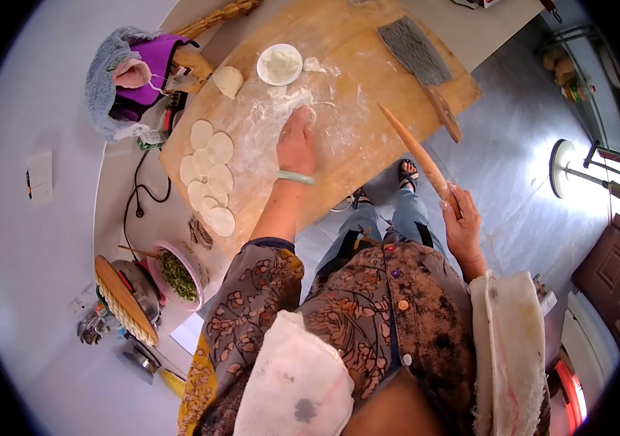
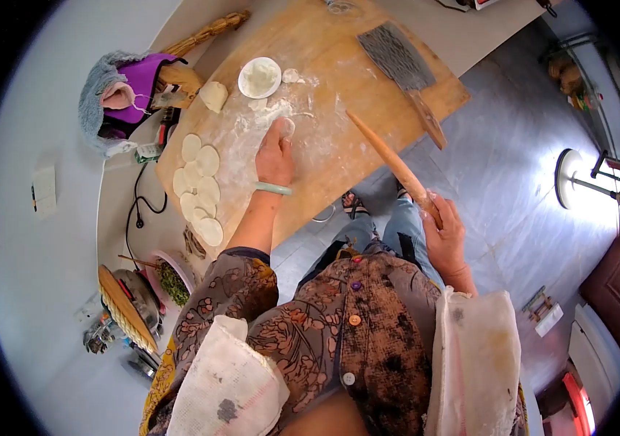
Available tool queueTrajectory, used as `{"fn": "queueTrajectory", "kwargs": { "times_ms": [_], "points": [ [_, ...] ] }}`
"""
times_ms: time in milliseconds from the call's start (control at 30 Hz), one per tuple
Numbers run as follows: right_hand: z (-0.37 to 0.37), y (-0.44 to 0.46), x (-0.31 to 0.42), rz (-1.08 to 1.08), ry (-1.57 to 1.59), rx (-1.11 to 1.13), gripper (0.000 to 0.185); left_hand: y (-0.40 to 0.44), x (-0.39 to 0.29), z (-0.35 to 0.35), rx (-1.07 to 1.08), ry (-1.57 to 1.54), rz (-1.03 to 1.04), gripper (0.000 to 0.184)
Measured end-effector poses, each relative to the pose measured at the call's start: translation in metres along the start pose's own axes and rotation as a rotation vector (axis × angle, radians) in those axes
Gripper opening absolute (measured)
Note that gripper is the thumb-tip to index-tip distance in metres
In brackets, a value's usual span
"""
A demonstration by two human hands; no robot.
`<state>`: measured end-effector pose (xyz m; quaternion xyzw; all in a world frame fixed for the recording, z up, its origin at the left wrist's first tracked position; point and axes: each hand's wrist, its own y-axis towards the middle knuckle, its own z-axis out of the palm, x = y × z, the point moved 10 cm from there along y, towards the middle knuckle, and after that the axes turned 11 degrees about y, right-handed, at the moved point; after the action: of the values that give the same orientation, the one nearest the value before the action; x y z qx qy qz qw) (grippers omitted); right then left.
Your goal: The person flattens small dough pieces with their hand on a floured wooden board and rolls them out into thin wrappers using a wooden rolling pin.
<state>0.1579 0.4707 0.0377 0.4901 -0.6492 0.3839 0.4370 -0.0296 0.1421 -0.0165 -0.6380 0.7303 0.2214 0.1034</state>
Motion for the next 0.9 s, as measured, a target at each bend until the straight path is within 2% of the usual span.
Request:
{"fn": "queueTrajectory", "kwargs": {
  "times_ms": [67,167,333,533,567,633,733,833,900],
  "points": [
    [0.0,-0.001,-0.002,0.002,-0.004,0.005,0.034,0.003,-0.002,0.011,0.07,-0.11,-0.086,0.048],
    [0.001,0.001,-0.001,-0.003,-0.027,0.008,0.034,0.012,-0.038,0.026,0.116,0.055,0.074,0.048],
    [0.003,0.005,0.007,0.013,-0.032,0.011,0.033,0.002,-0.079,0.026,0.152,0.054,0.346,0.045],
    [0.012,0.006,0.005,0.017,-0.026,0.049,0.033,-0.051,-0.066,-0.002,0.315,0.065,0.642,0.049],
    [0.017,0.01,0.004,0.022,-0.024,0.072,0.033,-0.053,-0.062,-0.008,0.324,0.078,0.635,0.049],
    [0.034,0.022,0.01,-0.112,-0.048,0.127,0.034,-0.057,-0.054,-0.017,0.344,0.097,0.62,0.047],
    [0.062,0.046,0.017,-0.349,-0.208,0.214,0.035,-0.062,-0.029,-0.039,0.209,0.127,0.468,0.055],
    [0.1,0.073,0.039,-0.566,-0.357,0.35,0.036,-0.069,-0.008,-0.077,-0.07,0.086,0.253,0.065],
    [0.131,0.088,0.047,-0.668,-0.431,0.464,0.036,-0.072,-0.002,-0.07,0.038,0.193,0.209,0.074]
  ]
}}
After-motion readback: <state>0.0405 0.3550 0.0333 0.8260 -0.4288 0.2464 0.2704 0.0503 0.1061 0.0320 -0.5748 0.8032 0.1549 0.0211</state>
